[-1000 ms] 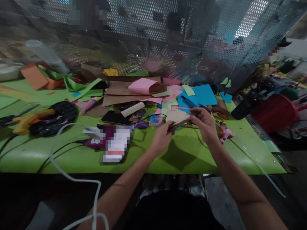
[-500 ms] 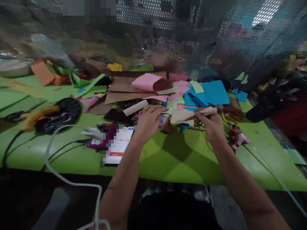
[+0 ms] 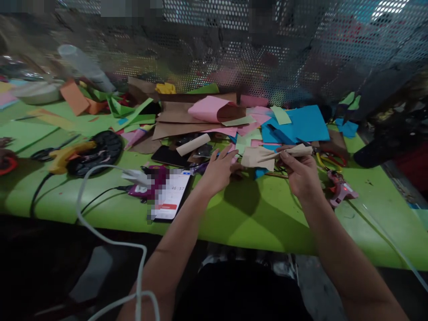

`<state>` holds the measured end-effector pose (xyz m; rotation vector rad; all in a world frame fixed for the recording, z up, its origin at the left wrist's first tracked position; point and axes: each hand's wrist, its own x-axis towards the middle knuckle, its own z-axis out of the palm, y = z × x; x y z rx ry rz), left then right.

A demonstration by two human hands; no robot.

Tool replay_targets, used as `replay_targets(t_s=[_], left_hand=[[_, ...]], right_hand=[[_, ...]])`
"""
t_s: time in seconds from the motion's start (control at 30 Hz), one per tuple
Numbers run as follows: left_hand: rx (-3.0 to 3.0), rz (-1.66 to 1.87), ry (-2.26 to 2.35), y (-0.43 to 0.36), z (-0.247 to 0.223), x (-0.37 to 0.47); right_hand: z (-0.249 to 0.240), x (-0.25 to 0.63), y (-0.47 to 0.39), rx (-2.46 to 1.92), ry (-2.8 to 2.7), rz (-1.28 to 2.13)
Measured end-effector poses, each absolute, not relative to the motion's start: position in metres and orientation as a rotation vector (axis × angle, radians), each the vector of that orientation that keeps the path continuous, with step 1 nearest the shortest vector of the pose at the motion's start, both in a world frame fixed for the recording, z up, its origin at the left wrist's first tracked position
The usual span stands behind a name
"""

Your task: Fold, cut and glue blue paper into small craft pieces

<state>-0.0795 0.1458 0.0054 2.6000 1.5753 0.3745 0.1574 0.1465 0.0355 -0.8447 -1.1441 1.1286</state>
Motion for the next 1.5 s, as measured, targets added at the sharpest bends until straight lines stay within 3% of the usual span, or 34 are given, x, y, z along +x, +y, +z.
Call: replay_targets(t_s=[0.33, 0.67, 1.1, 1.5], left_hand=[[2.225, 0.978, 1.385, 0.142, 0.014, -0.063], [2.091, 1.071, 1.177, 0.138, -0.002, -0.047], [2.032, 0.996, 1.050, 0.132, -0.007, -0.043], [1.807, 1.005, 1.009, 0.125, -0.010, -0.036]], right_hand=[[0.040, 0.153, 0.136, -0.788, -1.212, 1.073], [0.048, 0.145, 0.117, -0.797, -1.572, 0.508], [0.028, 0.137, 0.115, -1.033, -1.750, 0.764], [0.031, 0.138, 0.116, -1.002, -1.681, 0.381]])
